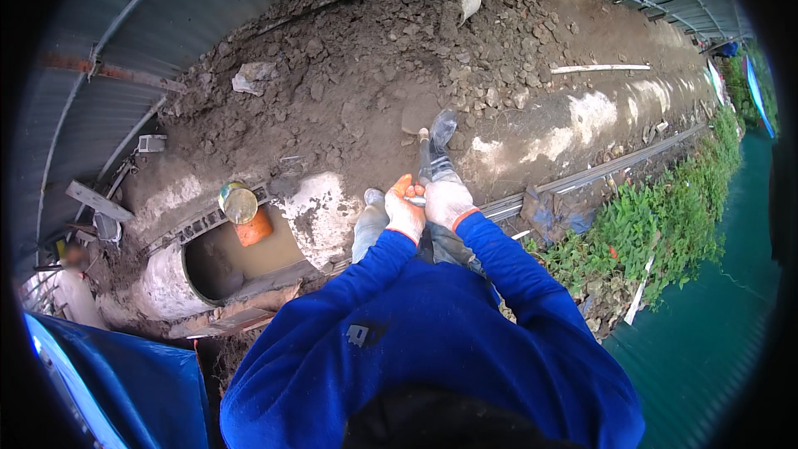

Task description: The person uses a shovel to dig and move soil within a narrow, covered outdoor area. They repeatedly scoop soil and transfer it into a trench beside a concrete drainage pipe.

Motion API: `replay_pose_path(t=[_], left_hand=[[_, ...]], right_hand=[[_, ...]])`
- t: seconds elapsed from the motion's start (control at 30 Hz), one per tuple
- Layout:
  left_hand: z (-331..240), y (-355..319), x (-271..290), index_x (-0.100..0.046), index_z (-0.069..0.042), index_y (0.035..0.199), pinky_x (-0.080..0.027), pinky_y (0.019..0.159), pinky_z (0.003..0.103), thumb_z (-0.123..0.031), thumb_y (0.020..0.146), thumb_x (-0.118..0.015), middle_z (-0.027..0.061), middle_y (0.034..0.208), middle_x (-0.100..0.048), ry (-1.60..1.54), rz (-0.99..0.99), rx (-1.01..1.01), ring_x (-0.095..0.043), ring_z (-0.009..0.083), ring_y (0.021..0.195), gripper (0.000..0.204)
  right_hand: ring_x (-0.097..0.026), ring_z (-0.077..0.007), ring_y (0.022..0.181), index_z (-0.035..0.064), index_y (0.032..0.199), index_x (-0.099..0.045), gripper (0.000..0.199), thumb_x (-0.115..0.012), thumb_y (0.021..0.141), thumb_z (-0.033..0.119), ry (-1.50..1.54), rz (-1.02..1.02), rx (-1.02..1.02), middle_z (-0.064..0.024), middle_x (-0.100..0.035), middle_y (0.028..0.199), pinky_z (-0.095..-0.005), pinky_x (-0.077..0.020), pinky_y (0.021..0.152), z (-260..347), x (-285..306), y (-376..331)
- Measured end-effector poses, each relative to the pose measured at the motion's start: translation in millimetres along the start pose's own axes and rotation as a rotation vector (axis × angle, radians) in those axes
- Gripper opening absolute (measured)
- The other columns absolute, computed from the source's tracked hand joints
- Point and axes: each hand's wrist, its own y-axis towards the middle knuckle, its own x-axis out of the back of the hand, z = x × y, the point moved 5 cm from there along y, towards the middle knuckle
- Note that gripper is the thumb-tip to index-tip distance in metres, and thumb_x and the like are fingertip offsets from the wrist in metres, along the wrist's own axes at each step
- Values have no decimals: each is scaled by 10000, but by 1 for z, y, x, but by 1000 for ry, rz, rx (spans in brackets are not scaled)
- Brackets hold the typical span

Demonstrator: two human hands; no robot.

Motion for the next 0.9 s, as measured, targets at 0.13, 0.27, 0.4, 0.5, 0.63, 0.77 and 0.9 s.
replay_pose_path(t=[0.13, 0.27, 0.4, 0.5, 0.63, 0.77, 0.9], left_hand=[[3, 7, -22, -579, -59, 1042, -508, 645, 377, -42, 897, -646, 16, 634, -458, 19, 154, 142, -509, 210, 607, 161], [4, 25, -50, -571, -70, 1009, -507, 625, 375, -48, 898, -661, 12, 625, -460, 31, -7, 85, -504, 203, 586, 145], [-9, 40, -65, -560, -79, 945, -503, 625, 372, -60, 899, -636, 0, 611, -430, 1, -18, -20, -473, 187, 559, 90], [-20, 53, -76, -573, -66, 969, -506, 663, 369, -64, 897, -628, -2, 602, -405, 28, -35, -36, -443, 183, 543, 91], [-50, 66, -93, -624, -39, 1006, -514, 665, 374, -68, 888, -614, 3, 600, -403, 49, -223, -110, -416, 184, 532, 122], [-96, 73, -94, -601, -36, 1011, -538, 747, 370, -70, 887, -592, -12, 610, -395, 130, -139, -179, -380, 165, 533, 128], [-133, 79, -59, -610, -57, 970, -521, 649, 388, -122, 915, -585, 5, 593, -405, 144, -162, -183, -393, 173, 515, 88]], right_hand=[[-744, -374, 963, 106, 1145, -705, 305, -544, 945, 271, 15, 80, -54, -193, -761, 1003, -491, -573, 842, -5, 2, 11], [-742, -375, 984, 90, 1137, -712, 319, -551, 944, 287, 30, 88, -3, -196, -763, 1062, -484, -577, 864, -13, 17, 42], [-730, -391, 1028, 48, 1143, -686, 346, -459, 1010, 271, 40, 88, 37, -196, -757, 1080, -507, -571, 877, -11, 20, 71], [-729, -396, 1037, 33, 1211, -659, 373, -437, 1017, 261, 83, 161, -17, -226, -751, 1081, -512, -577, 862, -8, 22, 89], [-736, -408, 1011, -20, 1261, -615, 394, -459, 1000, 230, 120, 229, 35, -248, -749, 1070, -524, -580, 857, 10, 33, 121], [-715, -432, 1053, -36, 1356, -540, 461, -422, 1010, 244, 270, 258, 21, -289, -727, 1101, -545, -553, 898, 45, 5, 147], [-696, -445, 1074, -34, 1316, -551, 457, -381, 1039, 287, 327, 241, 65, -302, -713, 1119, -553, -543, 906, 79, -42, 147]])
